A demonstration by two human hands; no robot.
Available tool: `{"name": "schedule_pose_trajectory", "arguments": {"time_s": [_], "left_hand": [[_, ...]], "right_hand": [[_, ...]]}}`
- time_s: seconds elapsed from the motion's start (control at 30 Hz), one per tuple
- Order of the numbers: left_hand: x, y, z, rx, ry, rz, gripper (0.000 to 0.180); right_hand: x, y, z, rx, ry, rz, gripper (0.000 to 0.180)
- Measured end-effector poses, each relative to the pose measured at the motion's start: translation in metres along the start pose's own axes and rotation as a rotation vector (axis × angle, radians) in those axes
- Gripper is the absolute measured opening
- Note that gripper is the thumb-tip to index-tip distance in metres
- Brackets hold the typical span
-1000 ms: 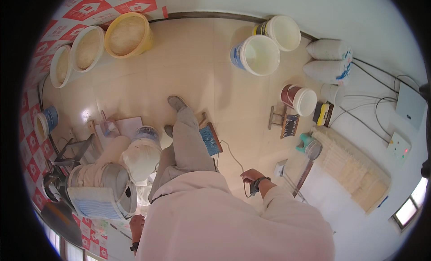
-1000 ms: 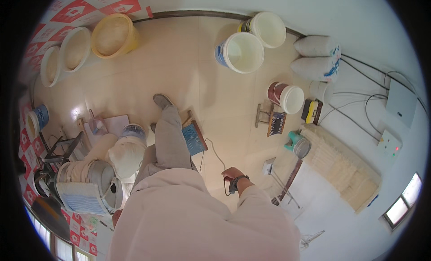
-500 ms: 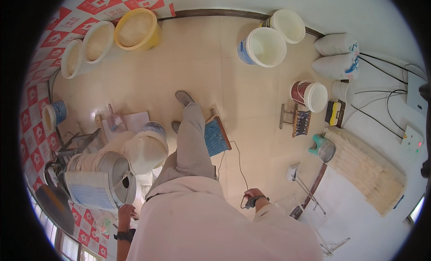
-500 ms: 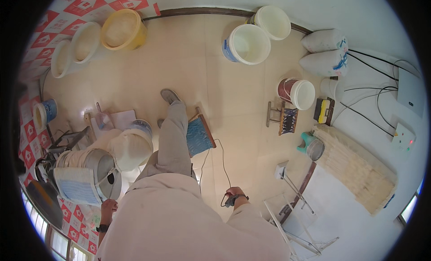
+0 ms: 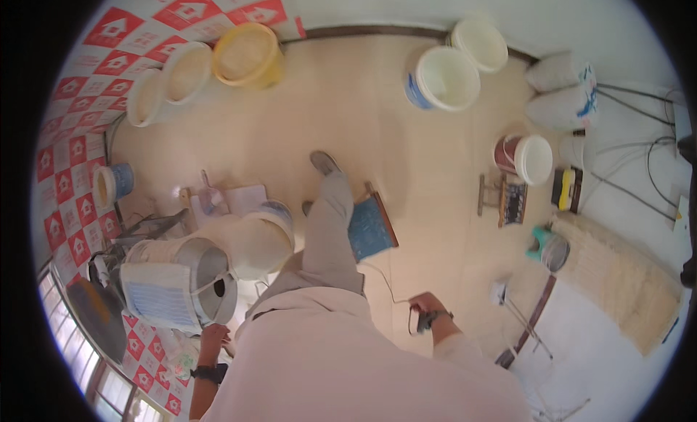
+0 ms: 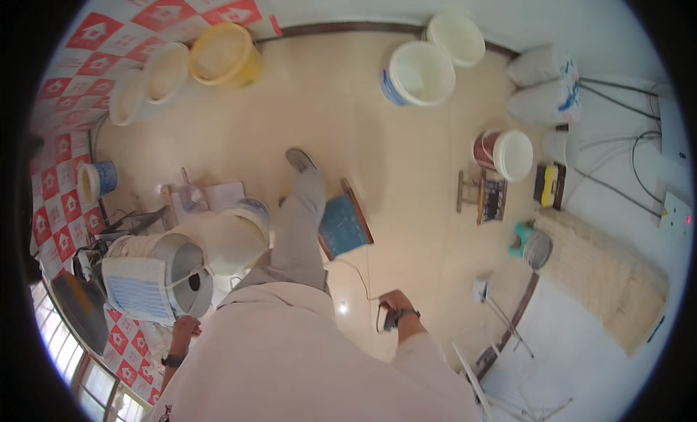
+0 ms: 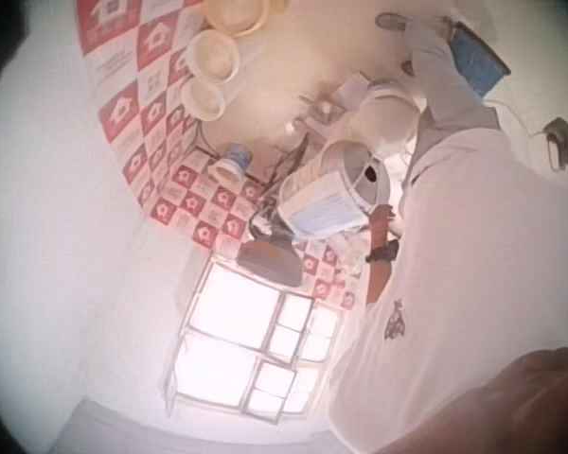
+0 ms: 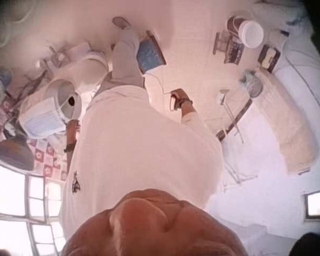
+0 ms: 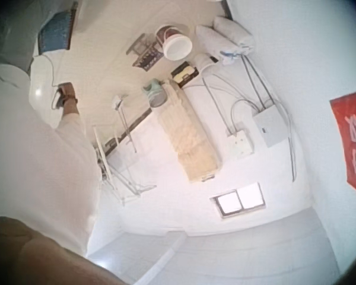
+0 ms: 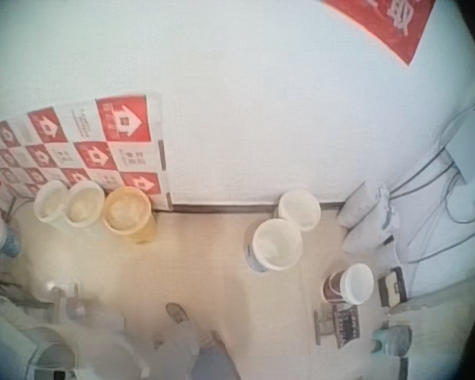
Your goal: The person sits on the floor and adjusts a cloth bag over a bucket beneath a grain mill. They then stand, stir grains in a metal bowl, and later sweep the floor with a broom and dustpan. Finally, they pour grains from a bucket into the bowl.
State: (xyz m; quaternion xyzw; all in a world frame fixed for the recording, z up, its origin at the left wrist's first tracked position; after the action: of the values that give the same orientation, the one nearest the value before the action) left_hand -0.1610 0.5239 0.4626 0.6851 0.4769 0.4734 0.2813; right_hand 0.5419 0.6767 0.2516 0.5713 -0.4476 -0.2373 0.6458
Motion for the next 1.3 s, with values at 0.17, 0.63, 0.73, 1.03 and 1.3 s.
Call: {"name": "schedule_pose_trajectory", "arguments": {"time_s": [0.17,0.63,0.73,1.03,1.3], "left_hand": [[0.043,-0.02,0.028,-0.032,0.176,0.147,0.025],[0.256,-0.023,0.019,0.366,0.426,0.631,0.023],[0.32,-0.014,-0.02,0.37,0.328,0.803,0.021],[0.446,-0.074,-0.157,0.496,0.694,1.274,0.061],[0.397,-0.145,-0.27,0.508,0.662,1.075,0.047]], "right_hand": [[-0.095,0.139,-0.001,-0.044,0.425,-0.276,0.025],[-0.496,0.505,0.109,0.519,0.589,-1.616,0.018],[-0.57,0.559,0.199,0.057,0.379,-1.512,0.018],[-0.704,0.619,0.51,-0.631,0.218,-1.281,0.018],[-0.765,0.601,0.696,-0.528,0.386,-1.224,0.013]]}}
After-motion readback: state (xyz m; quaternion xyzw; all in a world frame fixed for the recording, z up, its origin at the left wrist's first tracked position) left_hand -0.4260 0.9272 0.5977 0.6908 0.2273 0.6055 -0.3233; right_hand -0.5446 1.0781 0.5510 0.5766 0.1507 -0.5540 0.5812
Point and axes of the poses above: each hand's wrist, its own y-axis away from the middle knuckle, its own z-axis out of the palm, x = y × z, the point moved 2 cm from there along -y, towards the middle knuckle, and after that the axes turned 13 degrees about z, right-handed, at the moved point
